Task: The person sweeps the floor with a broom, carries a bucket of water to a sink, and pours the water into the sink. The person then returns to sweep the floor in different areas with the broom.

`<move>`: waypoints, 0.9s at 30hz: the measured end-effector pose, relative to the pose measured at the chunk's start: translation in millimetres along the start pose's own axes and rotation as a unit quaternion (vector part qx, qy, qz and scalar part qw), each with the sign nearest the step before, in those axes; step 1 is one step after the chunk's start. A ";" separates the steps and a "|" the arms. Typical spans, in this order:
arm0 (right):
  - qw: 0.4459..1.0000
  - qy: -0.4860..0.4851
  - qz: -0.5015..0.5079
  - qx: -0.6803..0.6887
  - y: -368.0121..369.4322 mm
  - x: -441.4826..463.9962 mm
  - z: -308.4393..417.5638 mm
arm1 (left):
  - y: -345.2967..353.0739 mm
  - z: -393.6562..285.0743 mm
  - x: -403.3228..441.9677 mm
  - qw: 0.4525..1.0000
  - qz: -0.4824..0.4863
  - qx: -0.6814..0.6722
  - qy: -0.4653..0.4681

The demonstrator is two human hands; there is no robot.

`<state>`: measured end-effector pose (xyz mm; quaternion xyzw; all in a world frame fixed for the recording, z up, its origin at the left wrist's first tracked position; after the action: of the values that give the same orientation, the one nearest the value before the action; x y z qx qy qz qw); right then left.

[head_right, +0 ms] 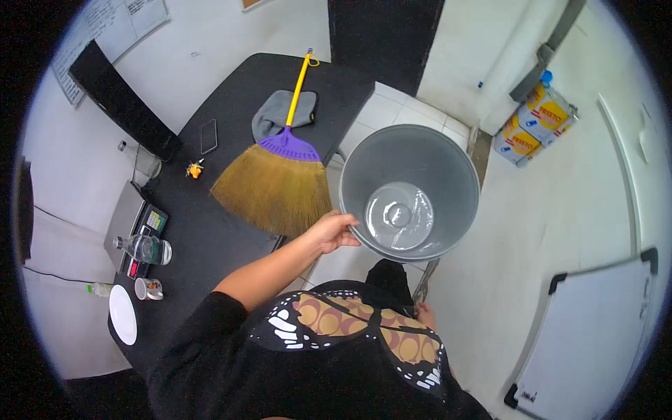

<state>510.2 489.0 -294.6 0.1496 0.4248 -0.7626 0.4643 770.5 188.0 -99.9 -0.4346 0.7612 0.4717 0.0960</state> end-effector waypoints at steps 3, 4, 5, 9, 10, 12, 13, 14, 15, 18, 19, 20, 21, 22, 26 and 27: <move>0.970 0.043 -0.110 0.213 -35.9 46.8 55.4 | 4.3 -26.2 27.9 1.000 -0.016 -0.009 0.020; 0.970 -0.020 -0.154 0.187 -54.3 61.6 80.7 | 2.3 -34.3 40.0 1.000 -0.011 -0.015 0.025; 0.964 -0.085 -0.196 0.159 -74.7 76.0 108.8 | 0.9 -42.1 53.4 0.999 -0.006 -0.022 0.030; 0.910 -0.220 -0.335 0.105 -150.1 114.4 256.7 | -11.3 -69.7 124.9 0.998 -0.019 -0.040 0.044; 0.899 -0.253 -0.343 0.097 -164.7 128.4 293.7 | -10.7 -77.6 145.0 0.997 -0.033 -0.045 0.051; 0.876 -0.340 -0.335 0.066 -188.8 169.4 369.6 | -7.7 -91.5 196.6 0.995 -0.028 -0.070 0.059; 0.861 -0.395 -0.318 0.043 -196.4 194.5 410.8 | -3.0 -99.7 221.8 0.995 -0.041 -0.058 0.068; 0.842 -0.449 -0.298 0.021 -202.2 222.1 452.9 | 2.1 -107.3 247.7 0.994 -0.058 -0.047 0.076; 0.816 -0.499 -0.288 -0.033 -203.3 252.7 494.4 | 9.3 -117.3 271.0 0.992 -0.074 -0.066 0.083; 0.718 -0.632 -0.241 -0.165 -178.4 323.5 627.6 | 23.4 -124.1 359.9 0.990 -0.071 -0.103 0.064; 0.709 -0.648 -0.210 -0.181 -162.3 350.4 665.2 | 32.1 -133.7 380.3 0.989 -0.094 -0.102 0.057; 0.698 -0.669 -0.158 -0.200 -142.1 368.1 700.5 | 39.0 -142.5 397.1 0.987 -0.115 -0.100 0.048; 0.685 -0.687 -0.106 -0.219 -119.6 381.5 731.8 | 43.6 -149.2 410.6 0.983 -0.138 -0.111 0.042; 0.653 -0.721 -0.076 -0.221 -93.9 394.7 756.6 | 44.8 -160.5 418.2 0.984 -0.142 -0.104 0.040; 0.544 -0.785 0.061 -0.290 25.0 442.5 831.7 | 49.3 -185.9 432.5 0.984 -0.116 -0.128 0.044; 0.529 -0.774 0.071 -0.340 57.6 445.7 845.0 | 49.5 -191.4 434.6 0.982 -0.120 -0.140 0.045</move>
<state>465.3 -446.8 -99.3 -0.6387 0.1138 -0.3417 0.6799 521.3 -204.8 -207.5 -0.5528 0.6336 0.5384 0.0558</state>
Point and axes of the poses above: each hand's wrist, its own x-axis towards the middle knuckle, its own y-axis out of the palm, z = x × y, the point moved 2 cm from there along x, towards the middle knuckle, and after that the axes turned 8 degrees about -x, right-handed, at the moved point
